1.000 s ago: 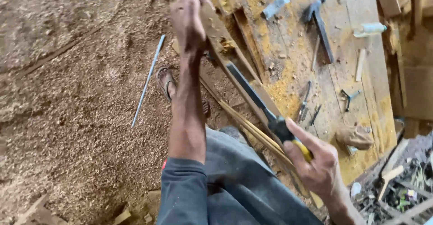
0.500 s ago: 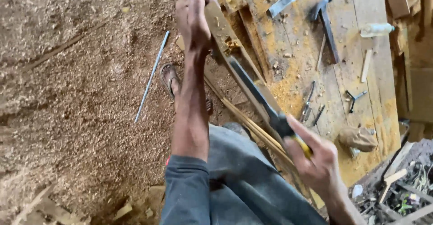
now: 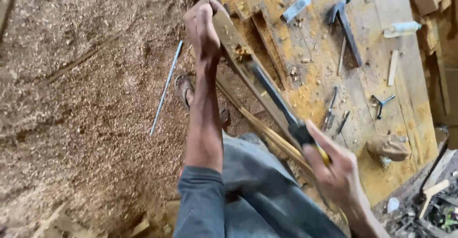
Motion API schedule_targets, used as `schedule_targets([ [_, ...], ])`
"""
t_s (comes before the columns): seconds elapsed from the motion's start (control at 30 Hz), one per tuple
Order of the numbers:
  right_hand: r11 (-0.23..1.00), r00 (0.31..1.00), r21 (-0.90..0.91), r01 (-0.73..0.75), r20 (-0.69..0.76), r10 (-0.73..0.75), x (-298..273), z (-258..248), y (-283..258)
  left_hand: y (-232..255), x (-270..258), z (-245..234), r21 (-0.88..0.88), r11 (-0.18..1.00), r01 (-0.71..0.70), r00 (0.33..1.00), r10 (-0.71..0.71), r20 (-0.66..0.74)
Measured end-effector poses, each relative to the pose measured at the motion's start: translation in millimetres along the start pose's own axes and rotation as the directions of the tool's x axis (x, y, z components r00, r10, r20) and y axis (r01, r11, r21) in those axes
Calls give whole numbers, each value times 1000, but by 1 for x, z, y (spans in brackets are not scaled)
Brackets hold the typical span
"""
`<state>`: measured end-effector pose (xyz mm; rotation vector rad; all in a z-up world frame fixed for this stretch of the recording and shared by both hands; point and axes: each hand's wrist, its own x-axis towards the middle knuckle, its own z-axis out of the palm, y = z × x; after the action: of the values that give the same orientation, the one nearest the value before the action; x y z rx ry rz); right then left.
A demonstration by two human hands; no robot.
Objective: The person uses a chisel to carve a rectangular groove into a long wooden plank. They repeatedly strike the chisel with a mallet to remove wood chips and deepen the groove along the plank's length.
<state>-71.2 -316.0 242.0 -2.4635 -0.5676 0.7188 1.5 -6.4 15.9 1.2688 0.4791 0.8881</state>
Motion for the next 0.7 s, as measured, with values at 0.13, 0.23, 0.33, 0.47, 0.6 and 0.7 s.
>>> schedule_targets([
  [0.13, 985, 989, 95, -145, -11, 147, 1, -6, -6, 43, -4, -3, 198, 966, -168, 986, 162, 47],
  [0.23, 551, 989, 829, 96, -143, 44, -31, 21, 92, 55, -12, -4, 151, 986, 73, 995, -82, 52],
  [0.33, 660, 862, 743, 114, -404, 306, -25, 46, 93, 70, -46, -19, 513, 729, -454, 873, 249, 420],
  [0.47, 591, 743, 771, 237, -535, 401, -7, 59, 78, 69, -34, -44, 538, 716, -445, 854, 160, 495],
  [0.6, 557, 633, 768, 316, -608, 480, -4, 74, 81, 94, -8, -61, 482, 656, -581, 814, 463, 350],
  [0.7, 600, 496, 740, 305, -661, 563, -14, 95, 83, 140, -1, -71, 506, 620, -600, 778, 305, 549],
])
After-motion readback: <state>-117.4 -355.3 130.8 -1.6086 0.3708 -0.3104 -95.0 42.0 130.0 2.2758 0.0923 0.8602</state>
